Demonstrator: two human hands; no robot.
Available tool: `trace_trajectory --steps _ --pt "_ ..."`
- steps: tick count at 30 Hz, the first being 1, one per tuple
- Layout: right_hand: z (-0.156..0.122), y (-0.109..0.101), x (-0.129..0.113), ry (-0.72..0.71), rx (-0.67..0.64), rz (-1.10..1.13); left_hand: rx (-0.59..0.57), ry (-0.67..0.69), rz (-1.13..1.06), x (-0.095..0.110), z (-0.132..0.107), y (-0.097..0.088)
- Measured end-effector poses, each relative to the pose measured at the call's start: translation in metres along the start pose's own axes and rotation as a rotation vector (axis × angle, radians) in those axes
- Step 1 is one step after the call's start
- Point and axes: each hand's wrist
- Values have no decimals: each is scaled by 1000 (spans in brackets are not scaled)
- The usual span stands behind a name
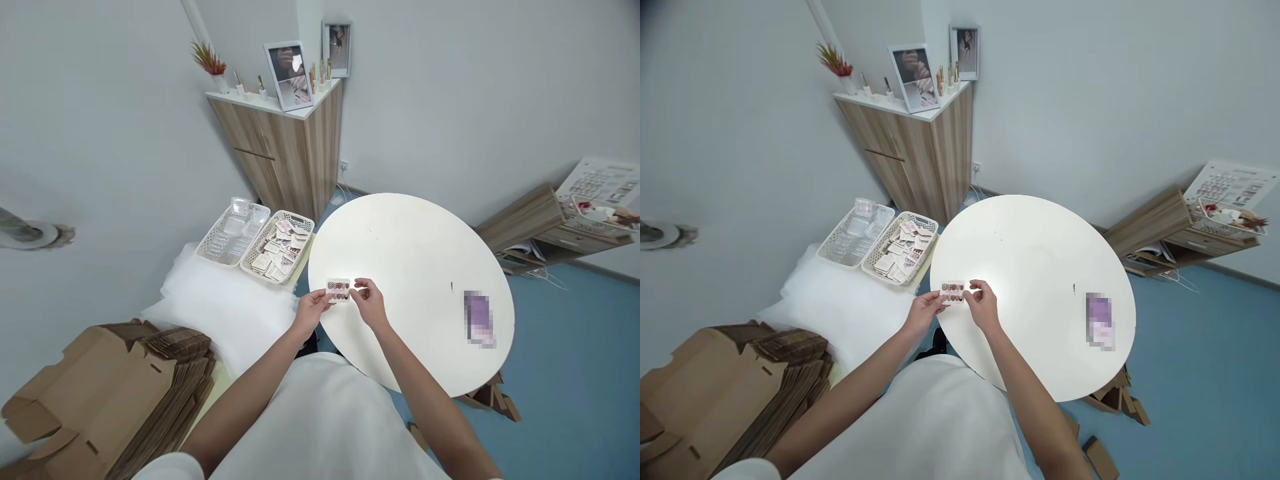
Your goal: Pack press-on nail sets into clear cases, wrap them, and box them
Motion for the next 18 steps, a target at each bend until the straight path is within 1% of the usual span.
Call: trace_trajectory --steps 5,7,10,14,18 --pt "-5 -21 10 22 -115 146 -54 -55 -22 -7 -13 17" --pt "-7 -26 15 23 -129 198 -65 -69 -5 -11 -16 23" --pt "-12 -35 21 15 -131 218 -85 -70 36 -15 -20 31" --pt "-20 -47 29 13 -147 224 -86 -3 101 -19 -21 38" --pt "-30 -57 34 62 -140 271 -123 67 168 -22 -20 41"
Point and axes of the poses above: each hand's wrist, its own z-axis towards the middle knuckle, its own y-axis out of the palm, x = y × z, and after that the axes turned 15 degrees about -z, right-handed
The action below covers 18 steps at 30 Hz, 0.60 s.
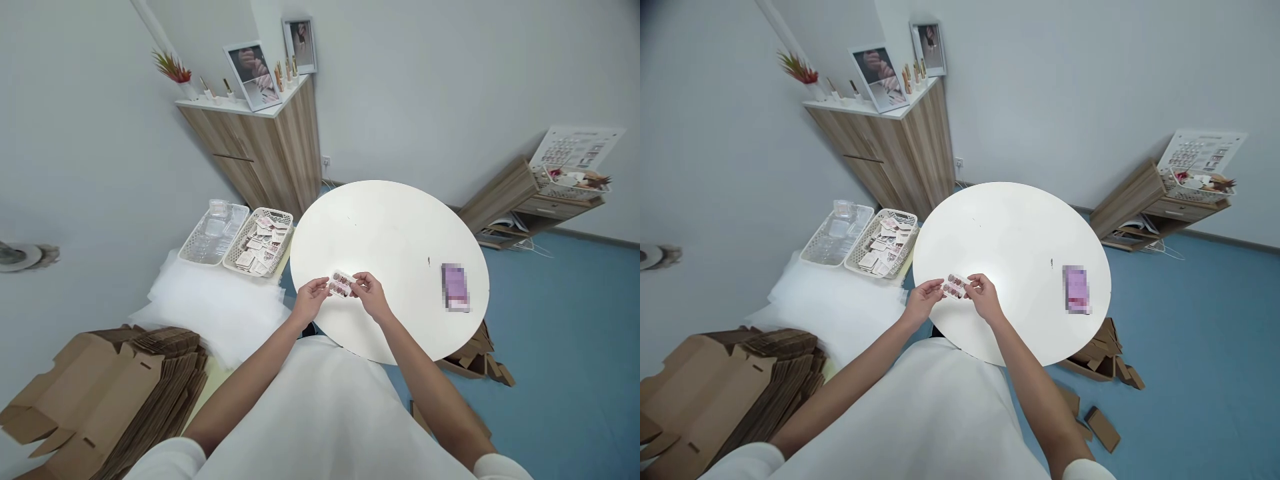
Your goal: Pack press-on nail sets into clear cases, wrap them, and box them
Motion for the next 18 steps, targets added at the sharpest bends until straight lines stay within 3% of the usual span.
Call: trace_trajectory --steps 12,18 --pt "-26 -20 17 113 56 73 -62 46 260 -7 0 23" --pt "-27 -23 26 105 204 116 -141 -55 247 -14 1 28"
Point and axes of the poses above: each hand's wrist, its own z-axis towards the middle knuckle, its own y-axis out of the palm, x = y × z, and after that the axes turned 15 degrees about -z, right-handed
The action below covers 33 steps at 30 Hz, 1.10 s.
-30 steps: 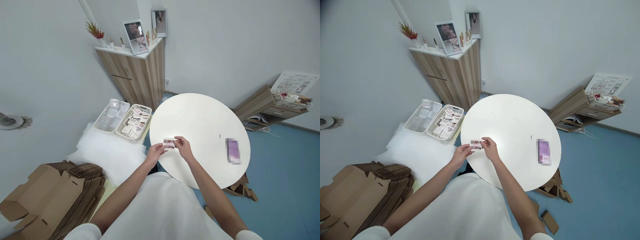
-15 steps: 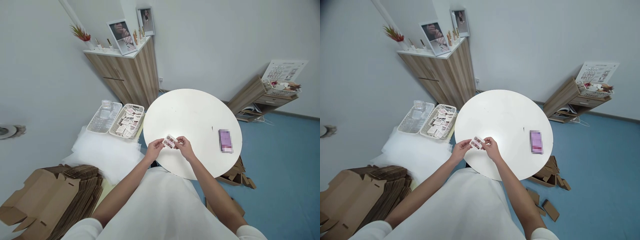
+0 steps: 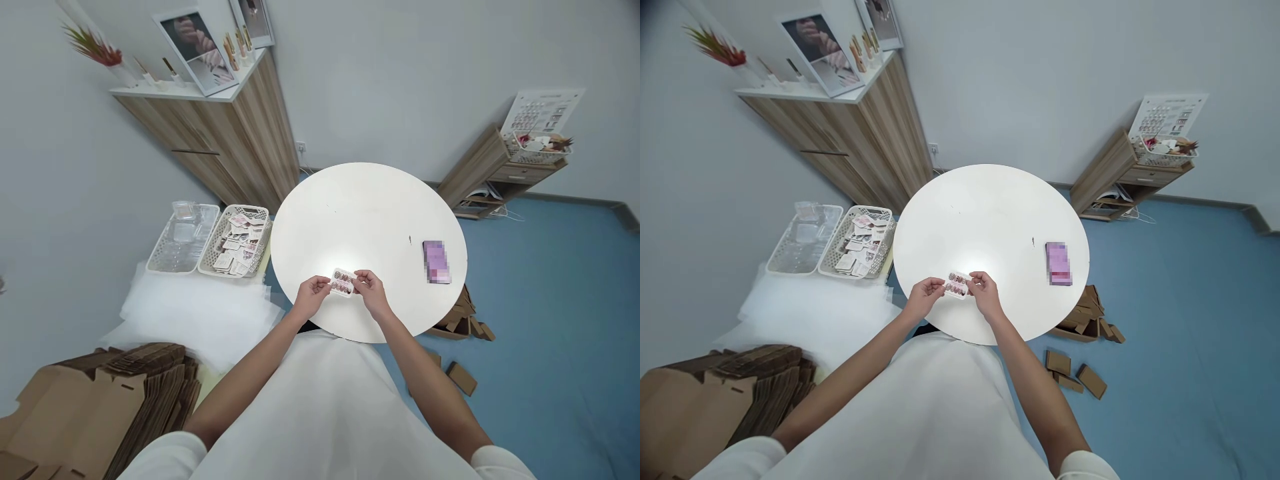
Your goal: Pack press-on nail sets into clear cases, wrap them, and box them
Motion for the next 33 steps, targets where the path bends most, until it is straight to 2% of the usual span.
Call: trace_trajectory --steps 4,8,11,18,25,33 --pt "3 2 -2 -12 57 -6 -142 -24 7 0 2 -3" --pt "5 6 -7 -4 70 -27 -279 44 160 6 9 -13" --pt "8 12 -10 -3 76 -52 -339 97 264 9 16 -22" --pt "11 37 -12 -17 87 -174 -317 114 260 9 24 -43" --pt "5 56 -7 -76 -146 -472 -312 86 247 4 31 -74" --pt "11 83 11 -50 -100 -612 -271 89 362 -19 34 -96"
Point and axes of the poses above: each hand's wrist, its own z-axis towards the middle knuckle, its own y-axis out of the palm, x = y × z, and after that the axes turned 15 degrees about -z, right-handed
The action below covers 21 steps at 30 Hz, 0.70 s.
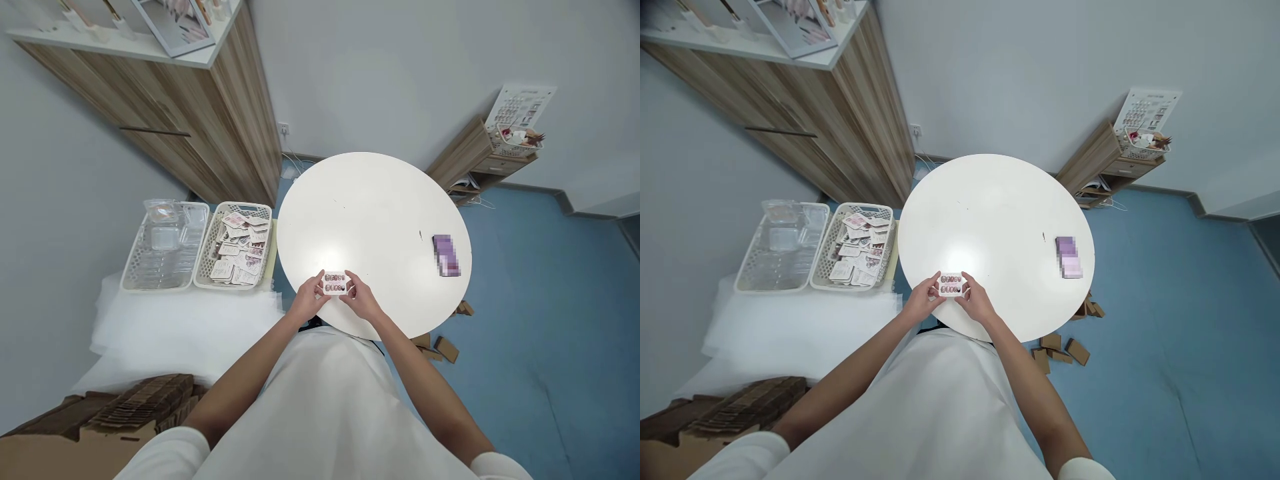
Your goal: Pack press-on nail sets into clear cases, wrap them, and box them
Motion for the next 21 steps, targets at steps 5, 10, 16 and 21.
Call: trace_trajectory --steps 5,10,16,21 --pt "20 31 0 48 -18 -27 126 -36 72 -24 -2 -9" --pt "43 61 1 18 -89 -74 247 -131 207 -45 0 -22" --pt "61 75 0 13 -168 -144 227 -195 328 -56 10 -25" --pt "64 79 2 55 -155 -128 237 -237 296 -57 11 -19"
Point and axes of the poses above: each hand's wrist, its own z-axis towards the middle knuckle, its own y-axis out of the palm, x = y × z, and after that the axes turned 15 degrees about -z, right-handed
